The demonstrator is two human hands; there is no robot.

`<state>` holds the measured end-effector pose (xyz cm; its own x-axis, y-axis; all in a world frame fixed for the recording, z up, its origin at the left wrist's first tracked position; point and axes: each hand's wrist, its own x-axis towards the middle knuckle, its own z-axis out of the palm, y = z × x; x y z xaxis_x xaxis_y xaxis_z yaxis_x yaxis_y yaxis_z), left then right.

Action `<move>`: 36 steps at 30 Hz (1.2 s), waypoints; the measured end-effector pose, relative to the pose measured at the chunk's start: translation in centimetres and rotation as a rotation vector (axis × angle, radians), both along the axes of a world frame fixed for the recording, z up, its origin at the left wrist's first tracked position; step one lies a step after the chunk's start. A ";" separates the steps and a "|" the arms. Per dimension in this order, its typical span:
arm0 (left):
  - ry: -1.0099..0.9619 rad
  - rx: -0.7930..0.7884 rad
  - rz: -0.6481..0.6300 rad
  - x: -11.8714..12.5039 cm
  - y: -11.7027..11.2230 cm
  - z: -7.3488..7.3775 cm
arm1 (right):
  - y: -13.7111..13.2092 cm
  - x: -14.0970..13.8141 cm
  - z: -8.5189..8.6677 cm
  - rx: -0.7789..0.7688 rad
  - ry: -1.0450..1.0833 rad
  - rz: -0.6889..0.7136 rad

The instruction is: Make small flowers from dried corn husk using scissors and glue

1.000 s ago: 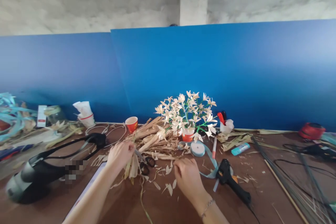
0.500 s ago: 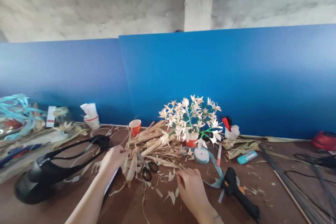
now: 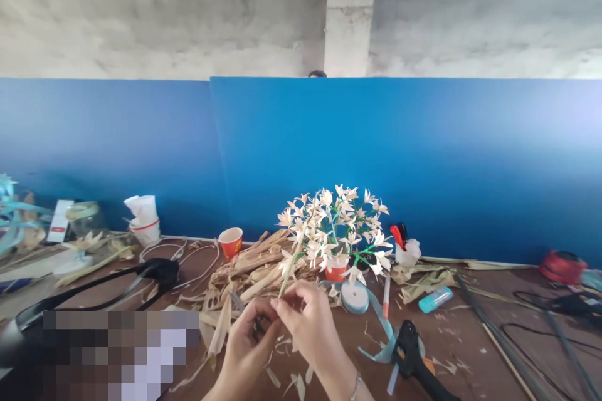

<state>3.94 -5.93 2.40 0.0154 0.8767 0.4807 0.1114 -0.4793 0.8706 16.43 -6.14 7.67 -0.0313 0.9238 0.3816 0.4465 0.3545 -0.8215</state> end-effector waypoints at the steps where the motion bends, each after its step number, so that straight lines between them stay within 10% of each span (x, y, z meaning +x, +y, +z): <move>1: -0.081 -0.053 -0.064 -0.1 0.0 0.0 | 0.1 0.2 -0.2 -0.024 0.002 0.014; 14: -0.596 -0.620 -0.576 -1.0 1.3 -0.9 | 0.4 1.3 -0.1 -0.318 0.130 0.274; 26: -0.379 -0.485 -0.435 -1.0 2.2 -1.0 | -0.6 0.7 -0.4 -0.085 -0.256 0.165; 36: -0.270 -0.508 -0.286 -1.8 2.4 -0.7 | 0.1 0.9 -0.8 -0.092 -0.167 0.109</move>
